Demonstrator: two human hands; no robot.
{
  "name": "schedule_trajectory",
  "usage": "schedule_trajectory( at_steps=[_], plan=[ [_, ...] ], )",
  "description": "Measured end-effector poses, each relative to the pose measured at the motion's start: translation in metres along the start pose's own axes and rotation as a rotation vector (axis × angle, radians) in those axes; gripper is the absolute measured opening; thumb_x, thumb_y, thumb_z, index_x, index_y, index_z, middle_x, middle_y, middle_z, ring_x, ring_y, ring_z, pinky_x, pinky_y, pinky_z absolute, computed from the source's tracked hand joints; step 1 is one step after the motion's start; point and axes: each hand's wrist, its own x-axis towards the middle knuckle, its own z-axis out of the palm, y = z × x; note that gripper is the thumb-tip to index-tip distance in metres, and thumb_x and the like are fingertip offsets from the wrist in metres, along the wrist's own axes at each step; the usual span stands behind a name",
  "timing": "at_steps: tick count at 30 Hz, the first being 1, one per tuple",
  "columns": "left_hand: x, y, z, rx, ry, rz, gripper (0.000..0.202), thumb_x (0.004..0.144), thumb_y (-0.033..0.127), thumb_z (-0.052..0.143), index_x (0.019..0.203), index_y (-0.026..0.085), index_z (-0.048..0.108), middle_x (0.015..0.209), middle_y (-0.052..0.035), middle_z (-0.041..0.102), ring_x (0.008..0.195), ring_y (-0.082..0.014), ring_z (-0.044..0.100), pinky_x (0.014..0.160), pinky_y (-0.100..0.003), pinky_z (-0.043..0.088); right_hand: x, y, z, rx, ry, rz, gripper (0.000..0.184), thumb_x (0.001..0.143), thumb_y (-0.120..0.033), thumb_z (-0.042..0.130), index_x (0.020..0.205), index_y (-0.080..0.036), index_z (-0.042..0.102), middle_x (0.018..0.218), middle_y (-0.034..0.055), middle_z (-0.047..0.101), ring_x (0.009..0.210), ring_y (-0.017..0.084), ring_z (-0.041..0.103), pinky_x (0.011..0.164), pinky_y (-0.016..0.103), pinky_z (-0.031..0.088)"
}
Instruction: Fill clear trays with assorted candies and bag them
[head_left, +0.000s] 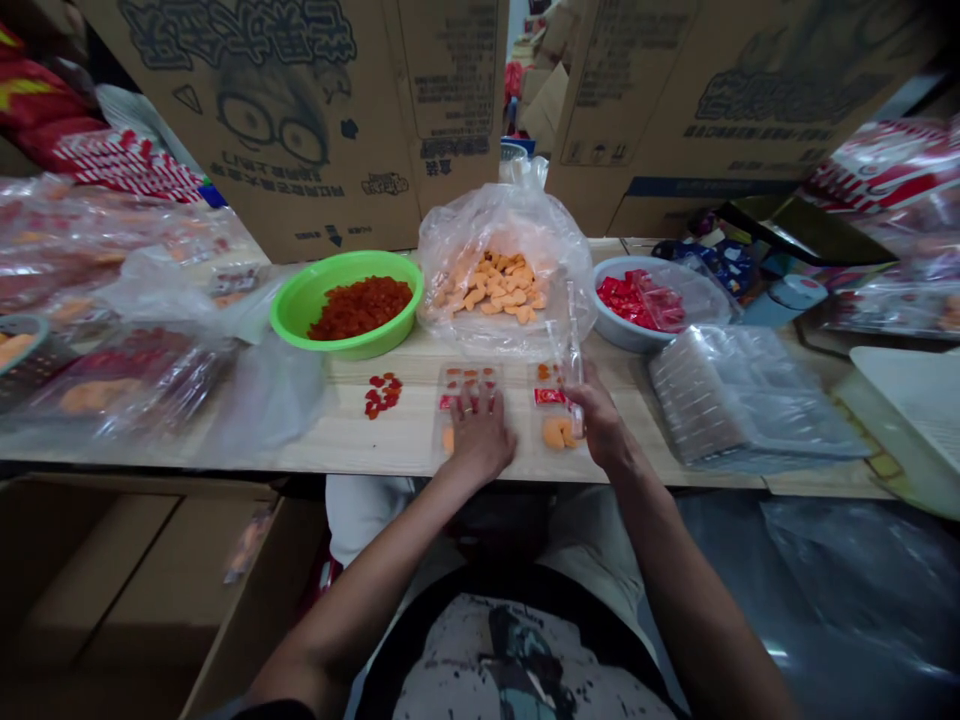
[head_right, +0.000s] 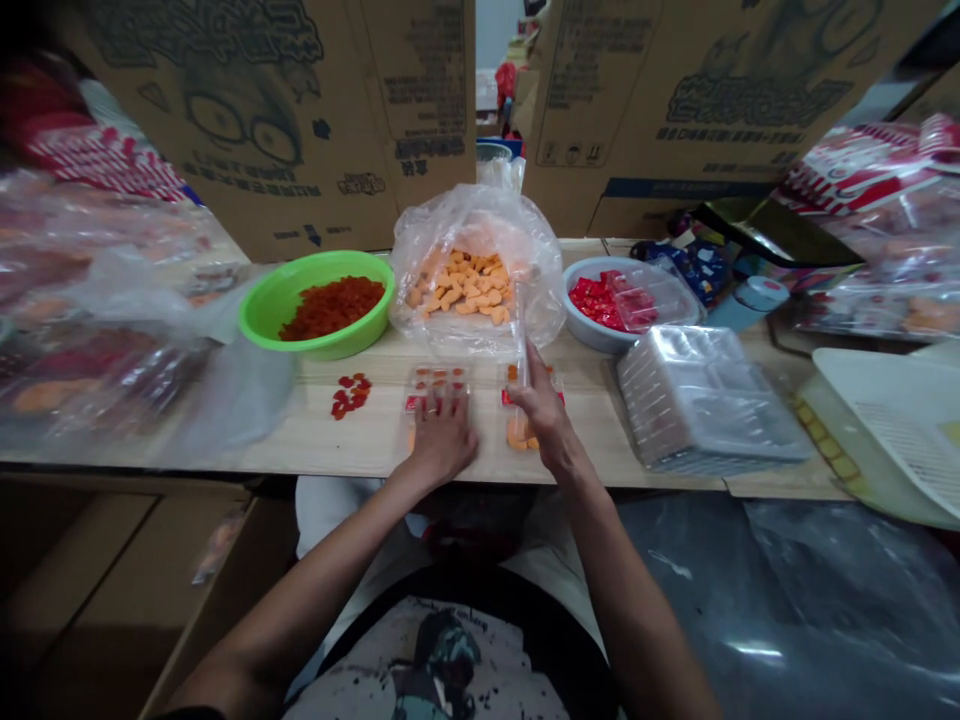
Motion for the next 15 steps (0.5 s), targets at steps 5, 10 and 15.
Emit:
schedule_trajectory(
  at_steps=[5,10,15],
  plan=[
    [-0.016,-0.036,-0.031,-0.446,0.182,-0.072,0.058,0.083,0.036,0.064,0.137,0.018,0.056,0.155,-0.0160,0.040,0.147,-0.0410,0.024,0.118,-0.057,0.019,-0.013,0.003,0.005,0.054,-0.054,0.041,0.072,0.078,-0.041,0.060,0.148,-0.033,0.043,0.158,-0.0050,0.035,0.150,0.028,0.020,0.123,0.053,0.011],
    [-0.023,0.009,-0.067,-1.697,0.126,-0.018,0.035,0.074,0.044,0.079,0.094,0.016,0.072,0.089,-0.0053,0.071,0.076,-0.0154,0.067,0.073,-0.028,0.055,-0.018,0.012,0.041,0.180,-0.232,0.005,0.064,0.087,-0.047,0.058,0.148,-0.035,0.043,0.160,-0.0060,0.031,0.151,0.022,0.019,0.124,0.046,0.011],
    [-0.017,0.034,-0.074,-2.039,0.023,-0.195,0.036,0.055,0.024,0.092,0.082,0.012,0.072,0.073,0.0001,0.070,0.058,-0.0065,0.062,0.059,-0.016,0.053,-0.022,0.018,0.058,0.378,-0.230,0.026,0.059,0.093,-0.056,0.049,0.147,-0.036,0.044,0.157,-0.0040,0.039,0.150,0.020,0.021,0.124,0.044,0.014]
  ],
)
